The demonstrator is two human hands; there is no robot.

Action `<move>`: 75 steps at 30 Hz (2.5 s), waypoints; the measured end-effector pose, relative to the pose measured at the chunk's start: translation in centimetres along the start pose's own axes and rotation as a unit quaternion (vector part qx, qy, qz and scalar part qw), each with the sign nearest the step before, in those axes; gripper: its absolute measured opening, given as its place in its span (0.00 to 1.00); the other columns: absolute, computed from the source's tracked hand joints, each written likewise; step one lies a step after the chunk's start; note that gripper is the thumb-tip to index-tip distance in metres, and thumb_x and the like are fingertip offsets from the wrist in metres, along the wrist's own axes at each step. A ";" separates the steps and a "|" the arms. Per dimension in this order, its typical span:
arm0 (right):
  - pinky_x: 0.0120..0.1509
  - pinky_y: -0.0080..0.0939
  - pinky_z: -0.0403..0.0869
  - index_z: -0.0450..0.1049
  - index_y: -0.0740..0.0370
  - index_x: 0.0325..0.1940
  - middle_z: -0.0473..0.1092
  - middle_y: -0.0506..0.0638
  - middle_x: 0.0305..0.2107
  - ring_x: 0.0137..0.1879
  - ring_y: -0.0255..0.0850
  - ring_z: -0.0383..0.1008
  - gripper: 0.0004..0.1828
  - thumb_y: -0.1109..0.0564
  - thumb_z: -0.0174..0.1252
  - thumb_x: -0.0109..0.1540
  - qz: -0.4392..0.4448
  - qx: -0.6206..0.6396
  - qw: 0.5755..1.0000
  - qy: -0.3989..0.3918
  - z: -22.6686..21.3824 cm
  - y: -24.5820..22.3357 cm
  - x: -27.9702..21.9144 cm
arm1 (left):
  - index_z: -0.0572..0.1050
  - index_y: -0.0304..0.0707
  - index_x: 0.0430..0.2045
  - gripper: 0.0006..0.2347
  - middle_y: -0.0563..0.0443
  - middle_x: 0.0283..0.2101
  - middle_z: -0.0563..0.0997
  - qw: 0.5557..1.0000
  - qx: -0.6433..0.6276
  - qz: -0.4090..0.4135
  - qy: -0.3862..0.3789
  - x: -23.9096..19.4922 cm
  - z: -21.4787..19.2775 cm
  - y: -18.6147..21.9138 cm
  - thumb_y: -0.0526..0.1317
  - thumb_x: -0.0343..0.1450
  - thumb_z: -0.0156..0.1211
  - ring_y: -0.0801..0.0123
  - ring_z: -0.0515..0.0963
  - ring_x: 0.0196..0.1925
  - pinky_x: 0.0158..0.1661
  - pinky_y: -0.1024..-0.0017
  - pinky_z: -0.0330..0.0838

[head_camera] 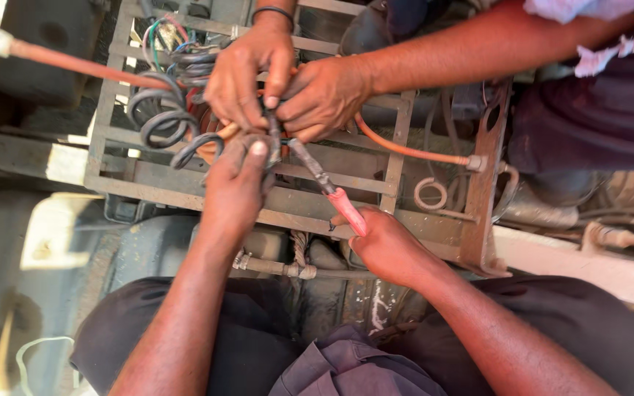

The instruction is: The person strips the outer insulation from a black cable using pliers and a screwdriver while another person holds the cable steady. The person then twists the exposed inner wires together.

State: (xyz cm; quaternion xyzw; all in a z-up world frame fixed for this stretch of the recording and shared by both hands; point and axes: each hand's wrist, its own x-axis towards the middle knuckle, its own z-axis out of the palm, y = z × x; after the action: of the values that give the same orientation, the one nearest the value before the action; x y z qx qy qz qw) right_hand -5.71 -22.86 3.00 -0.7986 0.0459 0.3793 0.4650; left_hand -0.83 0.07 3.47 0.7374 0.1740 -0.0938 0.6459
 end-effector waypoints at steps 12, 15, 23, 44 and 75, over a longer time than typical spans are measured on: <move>0.61 0.51 0.70 0.76 0.59 0.51 0.73 0.59 0.50 0.58 0.56 0.73 0.22 0.68 0.49 0.55 -0.165 -0.079 0.983 0.003 -1.1 -1.5 2.1 | 0.79 0.36 0.52 0.15 0.64 0.22 0.64 0.994 0.002 -0.075 -0.079 -0.6 -3.7 3.3 0.44 0.77 0.53 0.83 0.58 0.20 0.20 0.79 0.51; 0.61 0.53 0.70 0.76 0.58 0.47 0.75 0.57 0.47 0.57 0.55 0.74 0.20 0.69 0.47 0.55 -0.098 -0.118 0.988 -0.030 -2.6 -2.3 2.2 | 0.79 0.36 0.53 0.15 0.64 0.23 0.63 0.991 0.041 -0.052 -0.119 -0.2 -4.8 3.3 0.44 0.77 0.53 0.83 0.58 0.22 0.21 0.78 0.52; 0.48 0.51 0.73 0.73 0.62 0.48 0.73 0.57 0.30 0.40 0.55 0.74 0.12 0.60 0.46 0.64 -0.147 -0.043 0.987 -0.055 -0.3 -2.2 3.8 | 0.78 0.27 0.49 0.17 0.63 0.22 0.62 0.988 0.029 -0.056 -0.141 0.1 -6.5 3.2 0.45 0.78 0.54 0.81 0.58 0.21 0.21 0.77 0.53; 0.50 0.55 0.75 0.70 0.69 0.46 0.71 0.64 0.35 0.46 0.54 0.78 0.18 0.72 0.46 0.53 -0.081 0.401 0.821 -0.398 4.7 -0.5 4.9 | 0.70 0.28 0.63 0.26 0.61 0.17 0.57 0.961 -0.227 -0.028 -0.152 0.1 -6.1 3.1 0.54 0.79 0.47 0.80 0.54 0.17 0.20 0.78 0.49; 0.34 0.36 0.68 0.72 0.61 0.52 0.63 0.45 0.23 0.28 0.34 0.62 0.18 0.54 0.37 0.72 -0.080 0.228 0.953 -0.183 4.6 -2.2 6.2 | 0.72 0.27 0.60 0.22 0.60 0.17 0.58 0.938 -0.310 -0.072 -0.139 0.0 -5.8 3.6 0.48 0.79 0.49 0.80 0.53 0.16 0.19 0.78 0.51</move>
State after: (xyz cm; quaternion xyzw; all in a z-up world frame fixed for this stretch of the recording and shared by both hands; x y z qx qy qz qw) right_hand -2.96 -16.33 -0.71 -0.5892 -0.0185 0.4602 0.6638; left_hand 0.02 5.44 7.68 0.4654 0.1551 -0.1829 0.8520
